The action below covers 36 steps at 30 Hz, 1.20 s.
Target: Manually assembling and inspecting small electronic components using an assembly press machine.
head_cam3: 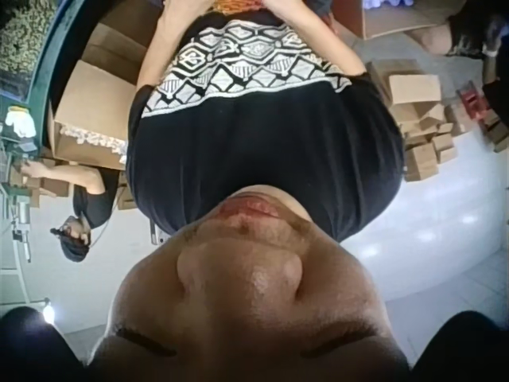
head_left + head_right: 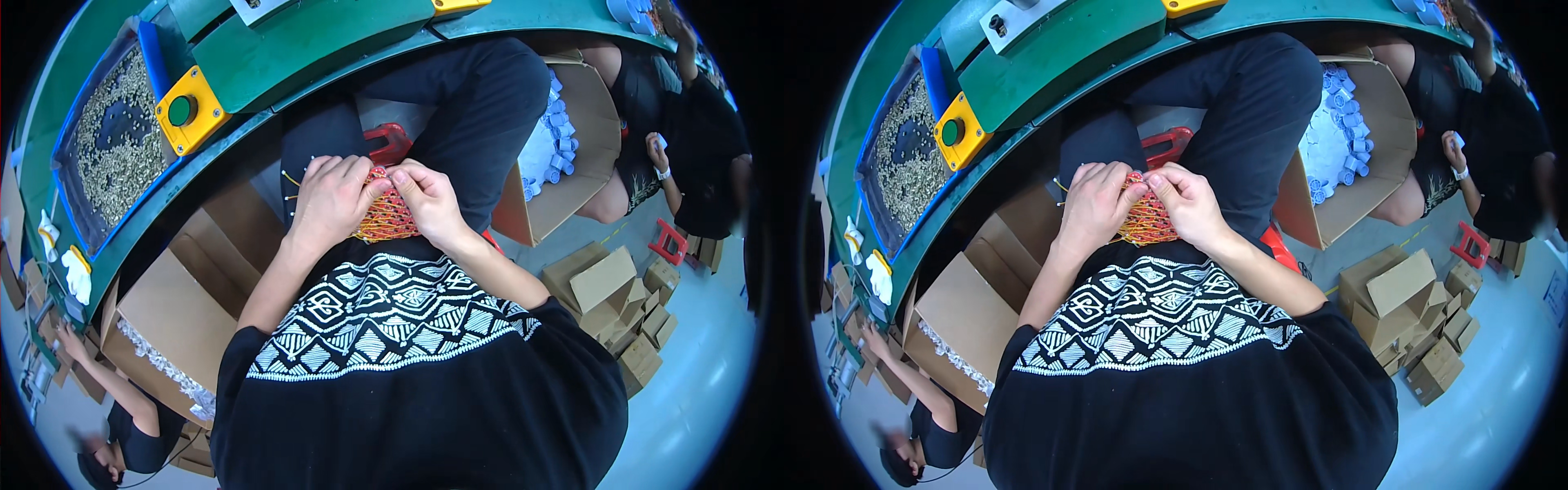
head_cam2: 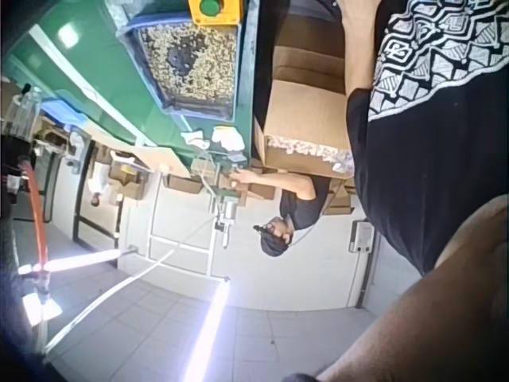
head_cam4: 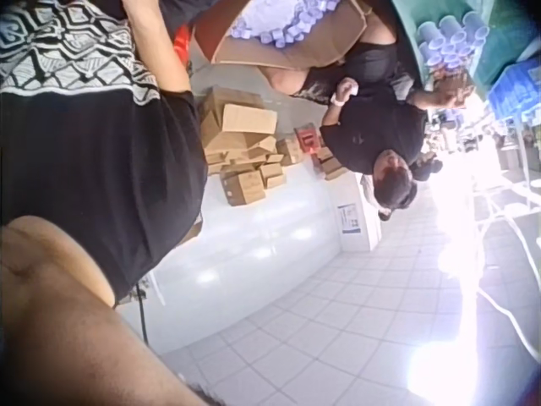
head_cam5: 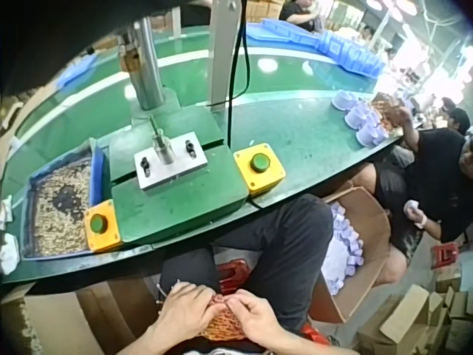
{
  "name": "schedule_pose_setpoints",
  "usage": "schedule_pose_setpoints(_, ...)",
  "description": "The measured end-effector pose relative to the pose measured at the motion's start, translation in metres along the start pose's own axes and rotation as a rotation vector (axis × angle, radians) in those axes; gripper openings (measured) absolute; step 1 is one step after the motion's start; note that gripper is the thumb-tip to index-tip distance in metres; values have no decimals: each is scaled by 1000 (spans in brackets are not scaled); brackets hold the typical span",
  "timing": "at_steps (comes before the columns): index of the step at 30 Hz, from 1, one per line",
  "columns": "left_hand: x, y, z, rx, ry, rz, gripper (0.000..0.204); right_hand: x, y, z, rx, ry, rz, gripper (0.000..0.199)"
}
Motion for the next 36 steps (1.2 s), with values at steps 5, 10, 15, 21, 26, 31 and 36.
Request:
schedule_pose_setpoints(5,9,3,4,8,-61,-5,33,2,-2,-3,-74,163,-44,25)
schedule_pose_setpoints(10,9,8,7,0,-53,-9,34,7,-1,0,-101,267,-86,23)
schedule_pose_setpoints(15,10,9,6,-11,-40,-18,34,6,1,-5,-4,232,-127,24)
schedule_pose_setpoints(21,8,11,7,-11,-16,16,35,10,4,-13,175,-48,-135,26)
schedule_pose_setpoints(26,3,17,16,-79,3,-43,48,4,7,-12,46,40,14,26)
schedule_pose_setpoints(31,5,19,10,-143,-48,-58,64,3,10,-14,59,165,33,28)
schedule_pose_setpoints(36,9,25,19,-188,16,65,70,8,10,-23,161,15,15,28)
Point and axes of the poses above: each hand's wrist, its own y-axis away from the middle knuckle, its own x-axis out of the palm, z = x × y, the point moved 6 cm from there along -y, towards the middle knuckle, and after that the axes turned 5 degrees about -y, right-handed, at the moved point
